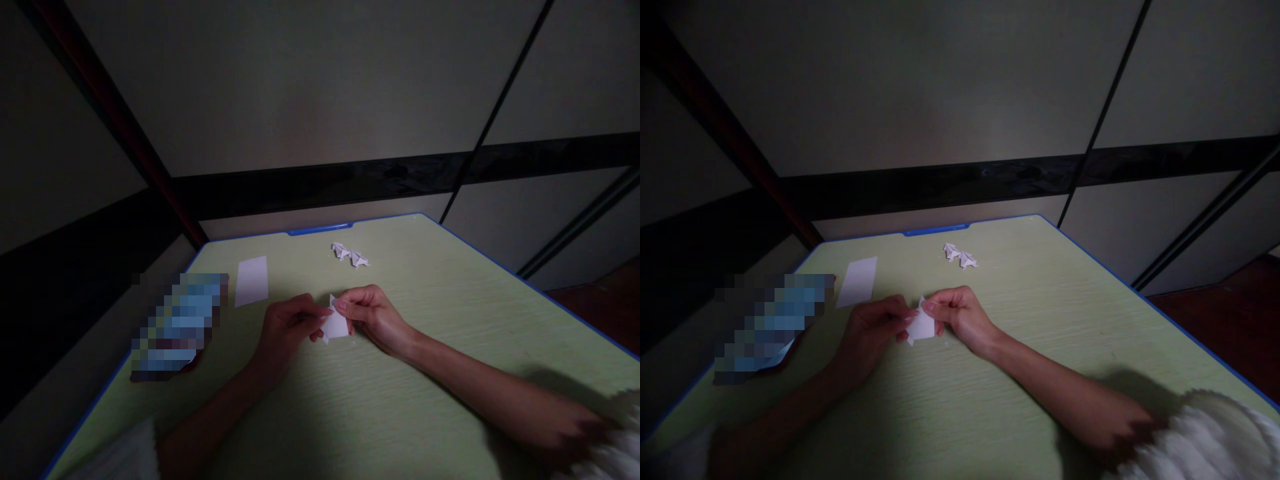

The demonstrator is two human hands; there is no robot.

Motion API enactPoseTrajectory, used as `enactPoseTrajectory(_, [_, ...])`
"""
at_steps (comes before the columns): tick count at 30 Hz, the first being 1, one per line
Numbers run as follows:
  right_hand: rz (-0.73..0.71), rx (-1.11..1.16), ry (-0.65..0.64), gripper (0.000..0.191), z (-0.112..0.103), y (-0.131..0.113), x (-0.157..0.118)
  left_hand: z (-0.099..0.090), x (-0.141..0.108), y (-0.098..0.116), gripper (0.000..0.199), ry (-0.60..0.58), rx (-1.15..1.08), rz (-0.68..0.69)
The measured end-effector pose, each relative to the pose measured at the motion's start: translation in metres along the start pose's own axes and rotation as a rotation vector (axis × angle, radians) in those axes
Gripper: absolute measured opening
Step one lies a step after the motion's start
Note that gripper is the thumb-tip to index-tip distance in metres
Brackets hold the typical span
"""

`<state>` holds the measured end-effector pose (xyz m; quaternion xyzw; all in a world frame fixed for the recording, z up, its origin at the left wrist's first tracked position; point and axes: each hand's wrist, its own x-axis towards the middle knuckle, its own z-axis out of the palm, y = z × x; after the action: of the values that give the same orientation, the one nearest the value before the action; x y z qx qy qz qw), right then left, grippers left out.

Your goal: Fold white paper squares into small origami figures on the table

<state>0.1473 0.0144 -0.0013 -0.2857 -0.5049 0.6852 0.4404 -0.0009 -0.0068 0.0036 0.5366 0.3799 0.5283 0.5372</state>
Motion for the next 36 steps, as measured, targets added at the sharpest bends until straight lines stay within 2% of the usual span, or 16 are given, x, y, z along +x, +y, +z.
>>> enactPoseTrajectory(11, [0.003, -0.113, -0.042, 0.027, 0.0013, -0.0053, -0.0002, -0.0001, 0.0001, 0.0009, 0.012, 0.034, -0.047, -0.011])
enactPoseTrajectory(25, [0.070, 0.084, -0.011, 0.024, -0.0004, -0.0024, -0.0004, 0.0001, -0.0004, 0.0023, 0.012, 0.020, -0.025, -0.022])
enactPoseTrajectory(31, [0.081, 0.147, -0.051, 0.025, 0.0016, -0.0030, 0.0002, 0.0006, -0.0012, 0.0030, 0.013, 0.030, -0.007, -0.002])
enactPoseTrajectory(36, [0.061, 0.035, -0.039, 0.021, -0.0005, -0.0044, 0.0011, 0.0004, -0.0013, 0.0031, 0.013, 0.053, -0.015, -0.012])
